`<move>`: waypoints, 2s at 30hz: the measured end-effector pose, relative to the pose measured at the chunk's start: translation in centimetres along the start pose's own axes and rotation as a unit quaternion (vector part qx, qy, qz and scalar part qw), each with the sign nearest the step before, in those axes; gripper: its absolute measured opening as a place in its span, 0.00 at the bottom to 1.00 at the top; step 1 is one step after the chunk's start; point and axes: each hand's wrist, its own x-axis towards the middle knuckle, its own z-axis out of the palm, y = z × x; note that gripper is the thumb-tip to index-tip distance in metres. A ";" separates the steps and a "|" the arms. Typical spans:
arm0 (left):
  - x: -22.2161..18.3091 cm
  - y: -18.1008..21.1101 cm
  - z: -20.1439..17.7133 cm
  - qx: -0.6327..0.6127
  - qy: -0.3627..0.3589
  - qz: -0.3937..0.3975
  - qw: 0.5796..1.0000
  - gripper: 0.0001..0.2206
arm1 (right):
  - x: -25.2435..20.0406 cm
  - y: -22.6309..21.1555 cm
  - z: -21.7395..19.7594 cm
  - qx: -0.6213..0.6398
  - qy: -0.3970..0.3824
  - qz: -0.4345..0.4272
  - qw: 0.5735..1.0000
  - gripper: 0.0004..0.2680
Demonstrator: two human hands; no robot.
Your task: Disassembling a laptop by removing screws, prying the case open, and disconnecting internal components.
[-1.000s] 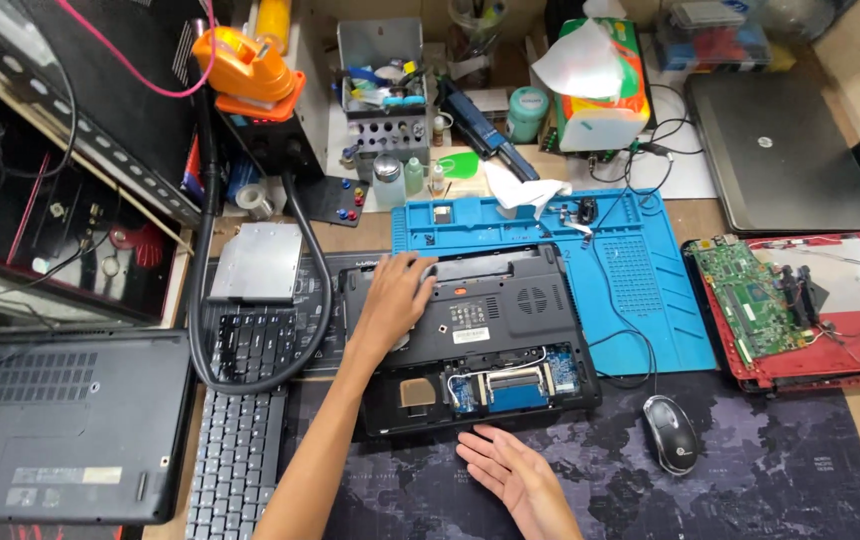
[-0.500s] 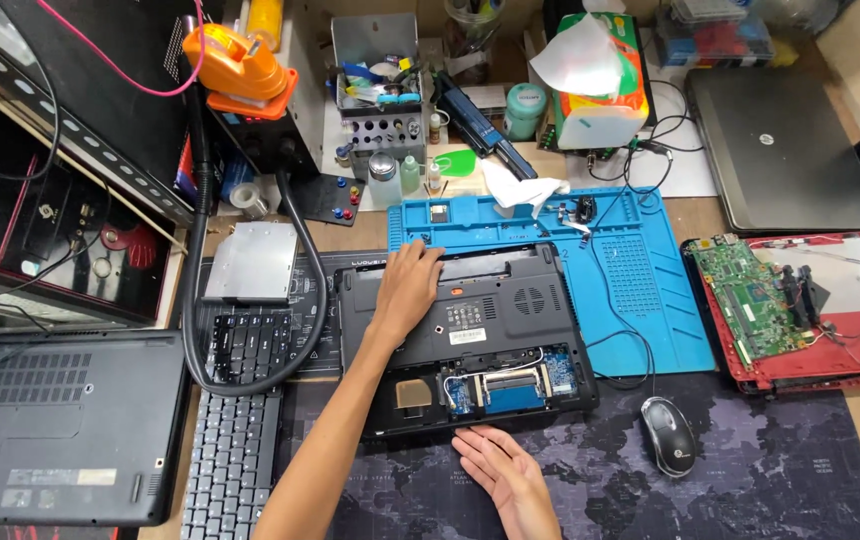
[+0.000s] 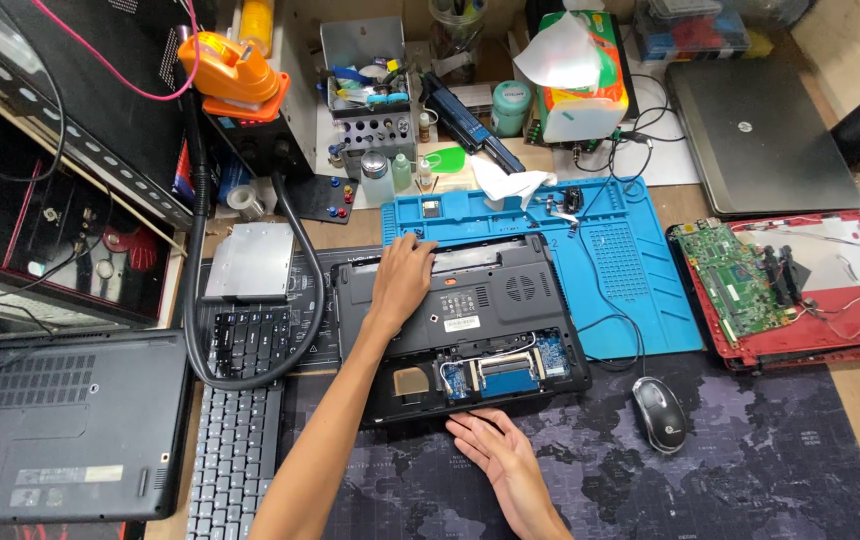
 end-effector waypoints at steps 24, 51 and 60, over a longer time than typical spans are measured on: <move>-13.3 5.5 -8.1 -0.454 0.112 -0.357 0.809 0.10 | 8.6 -14.0 -4.8 -0.200 0.046 -0.311 0.928 0.20; -15.0 12.2 -5.1 -0.788 -0.027 -0.326 0.522 0.25 | 4.6 -23.2 12.6 -0.666 -0.114 -0.475 0.564 0.07; -14.4 11.3 -10.1 -0.731 0.011 -0.280 0.623 0.26 | 3.1 -21.9 13.1 -0.676 -0.104 -0.585 0.435 0.07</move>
